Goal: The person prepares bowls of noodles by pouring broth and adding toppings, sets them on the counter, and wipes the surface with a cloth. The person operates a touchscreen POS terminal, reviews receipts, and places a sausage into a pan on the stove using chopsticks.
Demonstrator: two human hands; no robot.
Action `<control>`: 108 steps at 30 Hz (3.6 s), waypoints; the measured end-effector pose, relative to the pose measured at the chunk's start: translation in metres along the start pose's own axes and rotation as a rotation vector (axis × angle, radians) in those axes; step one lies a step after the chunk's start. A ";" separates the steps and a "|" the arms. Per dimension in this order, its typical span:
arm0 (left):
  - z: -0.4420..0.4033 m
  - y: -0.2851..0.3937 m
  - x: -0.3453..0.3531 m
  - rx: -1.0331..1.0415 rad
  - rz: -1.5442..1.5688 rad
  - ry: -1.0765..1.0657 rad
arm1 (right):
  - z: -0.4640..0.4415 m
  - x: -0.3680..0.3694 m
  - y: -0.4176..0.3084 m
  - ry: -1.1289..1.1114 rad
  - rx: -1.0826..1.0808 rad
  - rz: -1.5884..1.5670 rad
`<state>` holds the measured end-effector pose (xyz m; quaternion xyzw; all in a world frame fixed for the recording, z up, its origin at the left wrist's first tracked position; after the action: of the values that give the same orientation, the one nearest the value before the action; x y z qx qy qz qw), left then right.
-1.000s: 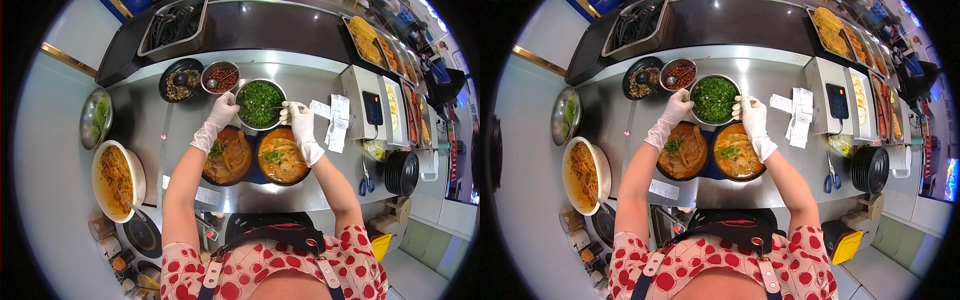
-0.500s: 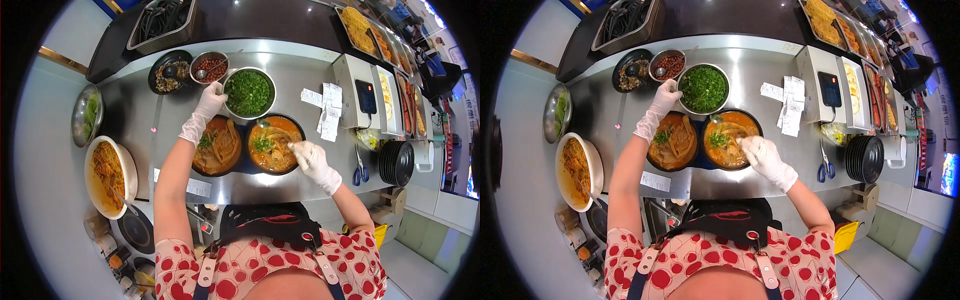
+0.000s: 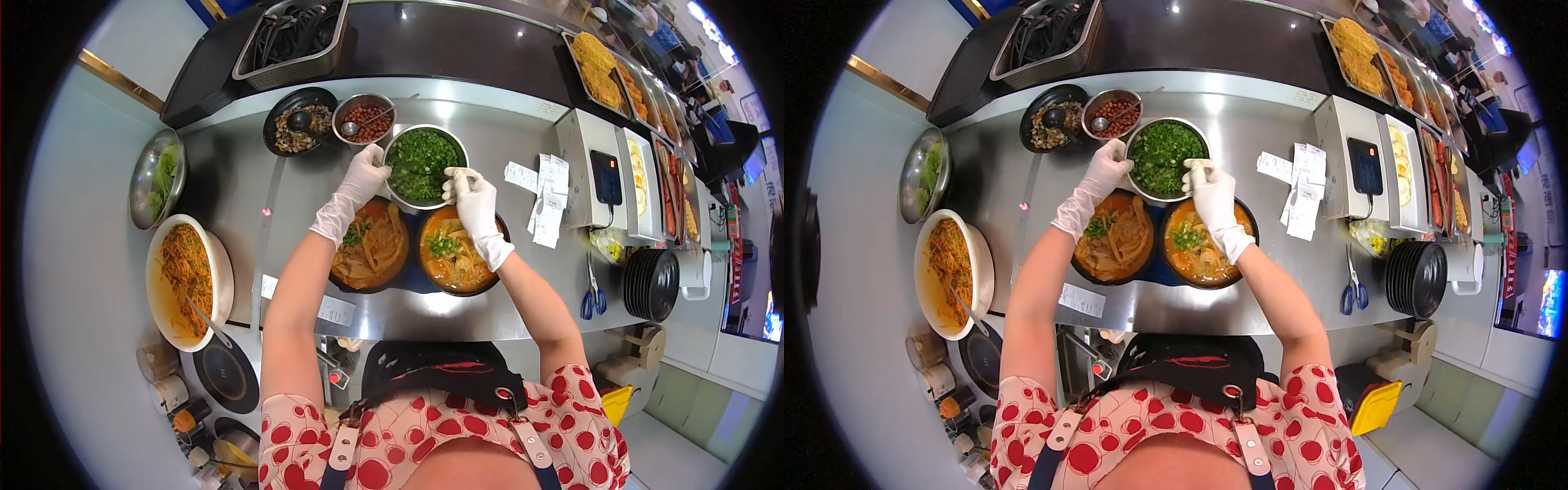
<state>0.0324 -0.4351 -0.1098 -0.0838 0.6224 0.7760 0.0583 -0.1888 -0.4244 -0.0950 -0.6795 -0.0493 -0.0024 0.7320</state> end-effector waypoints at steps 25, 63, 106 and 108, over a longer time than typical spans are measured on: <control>-0.020 -0.015 -0.021 0.042 0.069 -0.039 | 0.094 0.036 -0.083 -0.314 -0.759 0.647; -0.004 -0.083 -0.071 -0.296 0.624 0.424 | -0.076 0.127 -0.036 -0.609 -0.659 0.832; 0.031 -0.083 -0.089 -0.284 0.427 0.348 | -0.016 0.134 -0.030 -0.465 -0.828 0.916; 0.029 -0.076 -0.089 -0.261 0.408 0.362 | -0.023 0.136 -0.016 -0.408 -0.736 0.793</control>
<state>0.1327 -0.3888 -0.1584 -0.1007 0.5216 0.8176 -0.2222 -0.0531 -0.4395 -0.0704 -0.8426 0.0733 0.3862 0.3681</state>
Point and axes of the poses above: each hand's wrist, its own z-axis away from the middle knuckle, its own x-axis out of the palm, y = z × x, the point moved 7 cm from there along -z, towards the middle knuckle, and after that the axes turned 2 degrees about -x, right-handed, at the moved point
